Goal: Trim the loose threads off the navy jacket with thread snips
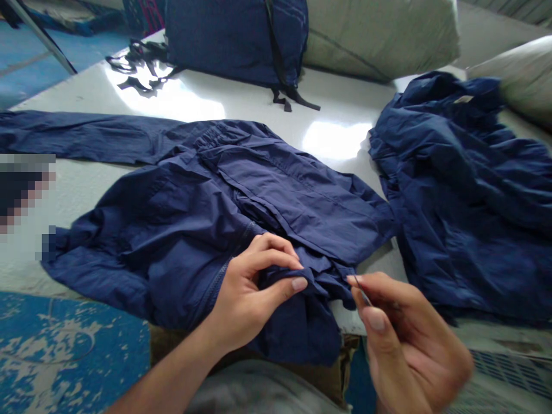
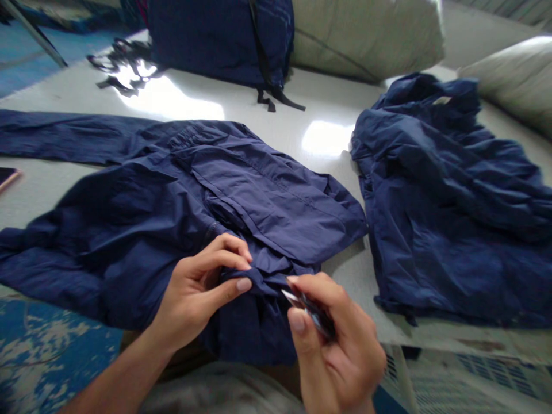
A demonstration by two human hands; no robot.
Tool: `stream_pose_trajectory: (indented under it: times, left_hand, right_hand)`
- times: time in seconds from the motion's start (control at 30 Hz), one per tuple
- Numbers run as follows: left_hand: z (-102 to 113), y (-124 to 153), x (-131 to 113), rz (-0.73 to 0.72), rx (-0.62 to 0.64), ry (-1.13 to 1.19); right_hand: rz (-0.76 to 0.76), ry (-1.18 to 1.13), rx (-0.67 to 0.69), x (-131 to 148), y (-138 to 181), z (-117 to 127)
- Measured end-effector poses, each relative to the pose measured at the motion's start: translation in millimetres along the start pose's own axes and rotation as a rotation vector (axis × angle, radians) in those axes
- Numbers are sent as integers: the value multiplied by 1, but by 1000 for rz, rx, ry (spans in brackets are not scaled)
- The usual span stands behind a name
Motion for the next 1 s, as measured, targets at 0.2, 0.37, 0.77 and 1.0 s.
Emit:
stream_pose_trajectory:
  times: [0.2, 0.37, 0.77, 1.0]
  left_hand:
    - [13, 4, 15, 209, -157, -68]
    - [14, 6, 27, 286, -169, 12]
    - [6, 7, 32, 487, -245, 431]
    - [12, -4, 26, 474, -281, 471]
  right_hand:
    - [-77, 79, 8, 0, 3, -11]
    - [-52, 173, 111, -3, -3, -24]
    - [-11, 90, 18, -7, -25, -27]
    - [18, 51, 12, -3, -35, -23]
Point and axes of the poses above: each hand's wrist, its own y-axis away from the middle knuckle, its own z-axis out of the back of the hand, x = y × z, the point moved 7 cm from there along -y, towards the middle knuckle, and after that the axes turned 12 degrees about -z, right-handed, at the moved point
